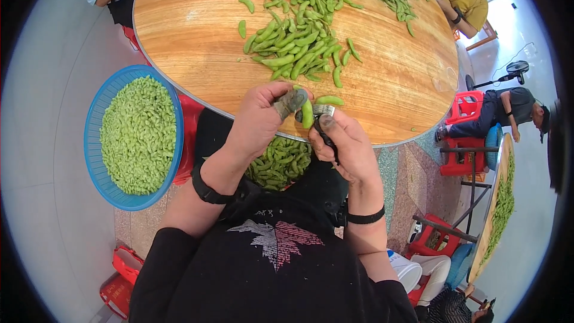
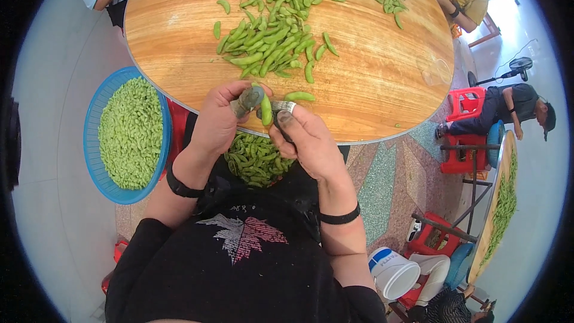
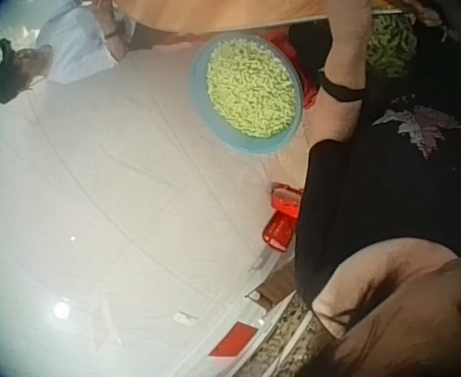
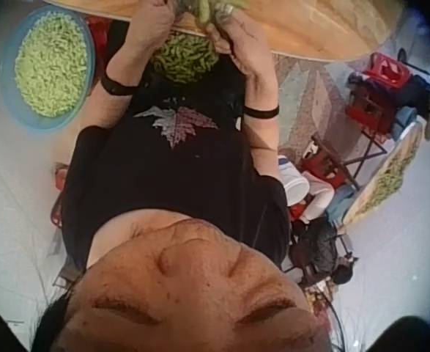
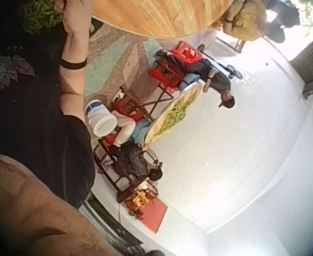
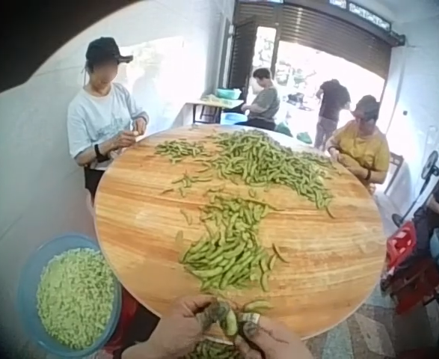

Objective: Manually shelling green soybean pods using a small finger-mounted prying tool.

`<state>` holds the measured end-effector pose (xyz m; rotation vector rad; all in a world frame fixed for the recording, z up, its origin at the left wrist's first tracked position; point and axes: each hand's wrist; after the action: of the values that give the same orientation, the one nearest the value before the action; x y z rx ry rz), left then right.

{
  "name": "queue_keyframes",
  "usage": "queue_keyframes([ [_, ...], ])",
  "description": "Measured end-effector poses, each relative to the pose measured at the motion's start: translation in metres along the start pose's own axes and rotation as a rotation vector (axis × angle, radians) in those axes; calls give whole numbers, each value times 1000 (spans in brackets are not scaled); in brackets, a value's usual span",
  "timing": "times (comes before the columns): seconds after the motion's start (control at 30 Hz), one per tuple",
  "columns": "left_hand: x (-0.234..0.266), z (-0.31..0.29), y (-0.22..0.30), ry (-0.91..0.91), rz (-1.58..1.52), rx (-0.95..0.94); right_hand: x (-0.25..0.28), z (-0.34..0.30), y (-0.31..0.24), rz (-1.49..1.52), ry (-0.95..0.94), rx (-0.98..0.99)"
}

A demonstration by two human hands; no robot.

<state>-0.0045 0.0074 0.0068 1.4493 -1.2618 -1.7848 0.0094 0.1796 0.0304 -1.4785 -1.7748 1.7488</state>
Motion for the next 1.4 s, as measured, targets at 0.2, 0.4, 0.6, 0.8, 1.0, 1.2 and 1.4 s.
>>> queue_keyframes([
  [0.2, -11, -7, 8, 35, 548, -181, -3, 0, 7, 14, 14, 19],
  [0.4, -4, -4, 13, -259, -415, 81, -9, -8, 9, 199, -46, 5],
  [0.6, -13, -2, -10, 17, 341, -39, -14, 2, 13, -977, 383, 281],
  [0.8, -16, 0, -9, 77, 183, -68, -2, 6, 4, -731, 361, 208],
  [1.0, -12, 3, -12, 72, -447, -5, -12, 4, -3, -855, 302, 246],
  [1.2, -24, 5, -22, 296, -138, -20, -23, 11, 14, -1425, 364, 461],
  [1.4, -7, 1, -23, 168, -211, -1, -16, 14, 18, -989, 389, 438],
])
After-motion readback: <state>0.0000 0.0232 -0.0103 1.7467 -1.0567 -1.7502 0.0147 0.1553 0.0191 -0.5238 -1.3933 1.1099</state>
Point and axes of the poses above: each hand's wrist, its own z-axis towards the middle knuckle, its own x-axis out of the back of the hand, y = z × x, and after that the axes turned 9 degrees about -y, right-handed
